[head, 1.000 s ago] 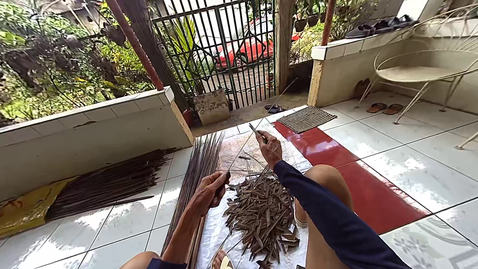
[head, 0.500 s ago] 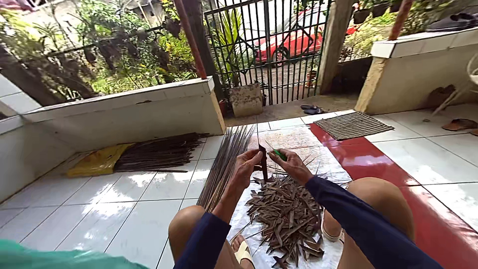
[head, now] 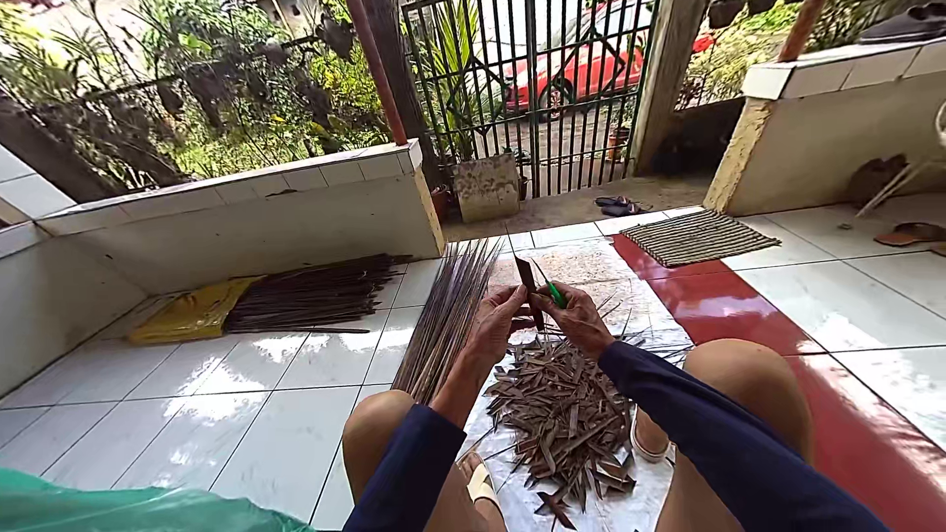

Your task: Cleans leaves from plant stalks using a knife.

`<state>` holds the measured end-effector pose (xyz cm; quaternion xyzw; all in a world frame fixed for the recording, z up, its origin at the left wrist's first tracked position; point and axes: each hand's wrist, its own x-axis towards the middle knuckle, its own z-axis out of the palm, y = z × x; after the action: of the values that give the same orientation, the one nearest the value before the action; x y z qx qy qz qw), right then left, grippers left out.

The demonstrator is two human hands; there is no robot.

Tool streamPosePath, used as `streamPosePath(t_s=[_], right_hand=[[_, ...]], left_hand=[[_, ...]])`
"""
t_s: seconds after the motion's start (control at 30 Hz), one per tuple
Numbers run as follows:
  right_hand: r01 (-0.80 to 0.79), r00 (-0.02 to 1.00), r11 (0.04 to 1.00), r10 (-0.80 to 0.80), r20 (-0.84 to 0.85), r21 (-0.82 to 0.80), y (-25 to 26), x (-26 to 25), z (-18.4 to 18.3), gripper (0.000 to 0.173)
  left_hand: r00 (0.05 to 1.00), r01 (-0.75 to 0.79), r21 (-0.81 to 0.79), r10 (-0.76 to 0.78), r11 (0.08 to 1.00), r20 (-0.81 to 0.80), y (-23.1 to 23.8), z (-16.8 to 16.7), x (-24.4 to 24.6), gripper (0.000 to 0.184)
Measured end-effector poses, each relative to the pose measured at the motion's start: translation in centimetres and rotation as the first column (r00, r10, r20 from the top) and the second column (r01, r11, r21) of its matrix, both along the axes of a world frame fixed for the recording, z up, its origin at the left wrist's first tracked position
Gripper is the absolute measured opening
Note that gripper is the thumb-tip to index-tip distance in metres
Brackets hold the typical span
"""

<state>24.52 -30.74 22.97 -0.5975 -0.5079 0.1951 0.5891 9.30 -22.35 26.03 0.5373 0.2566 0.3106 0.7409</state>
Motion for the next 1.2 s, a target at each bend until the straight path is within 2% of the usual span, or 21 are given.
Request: streamPosePath(t_s=[0.13, 0.27, 0.4, 0.47, 0.67, 0.77, 0.9, 1.2], right_hand=[[0.035, 0.997, 0.997, -0.03, -0.076, 0.063, 0.2, -0.1, 0.6, 0.017], [-0.022, 1.0, 1.0, 0.022, -0.015, 0.006, 0.4, 0.0, 0.6, 0.02], [-0.026, 0.998, 0.997, 0.03, 0.057, -0.073, -0.3, 0.0, 1.1, 0.037], [-0.052, 0.996, 0.997, 0.057, 0.075, -0.063, -0.2, 0.0, 0.9, 0.04], [-0.107, 0.991, 0.993, 0.111, 0.071, -0.051, 0.0, -0.1, 0.8, 0.036], [-0.118, 0.992, 0.992, 0.12, 0.048, -0.038, -0.1, -0.1, 1.0, 0.036], [-0.142, 0.986, 0.989, 0.146, 0.087, -0.046, -0.1, 0.0, 1.0, 0.037], [-0.172, 0.976, 0.982, 0.18, 0.125, -0.073, -0.2, 0.0, 1.2, 0.034]], left_hand=[[0.998, 0.057, -0.065, -0.055, 0.996, 0.042, -0.4, 0.0, 0.1, 0.033], [0.999, -0.052, -0.059, 0.052, 0.997, -0.007, 0.0, -0.2, 0.0, 0.028], [0.987, -0.162, -0.046, 0.162, 0.986, -0.007, 0.6, 0.4, -0.3, 0.028], [0.985, -0.174, -0.033, 0.175, 0.984, 0.002, 0.8, 0.4, -0.4, 0.027], [0.986, -0.127, 0.001, 0.126, 0.992, 0.113, 0.5, 0.1, -0.2, 0.024], [0.99, -0.108, 0.005, 0.107, 0.994, 0.097, 0.4, 0.2, -0.2, 0.029], [0.991, -0.106, -0.032, 0.109, 0.994, 0.077, 0.3, 0.4, -0.3, 0.025], [0.995, -0.094, 0.022, 0.094, 0.995, 0.032, 0.2, 0.6, -0.3, 0.021]])
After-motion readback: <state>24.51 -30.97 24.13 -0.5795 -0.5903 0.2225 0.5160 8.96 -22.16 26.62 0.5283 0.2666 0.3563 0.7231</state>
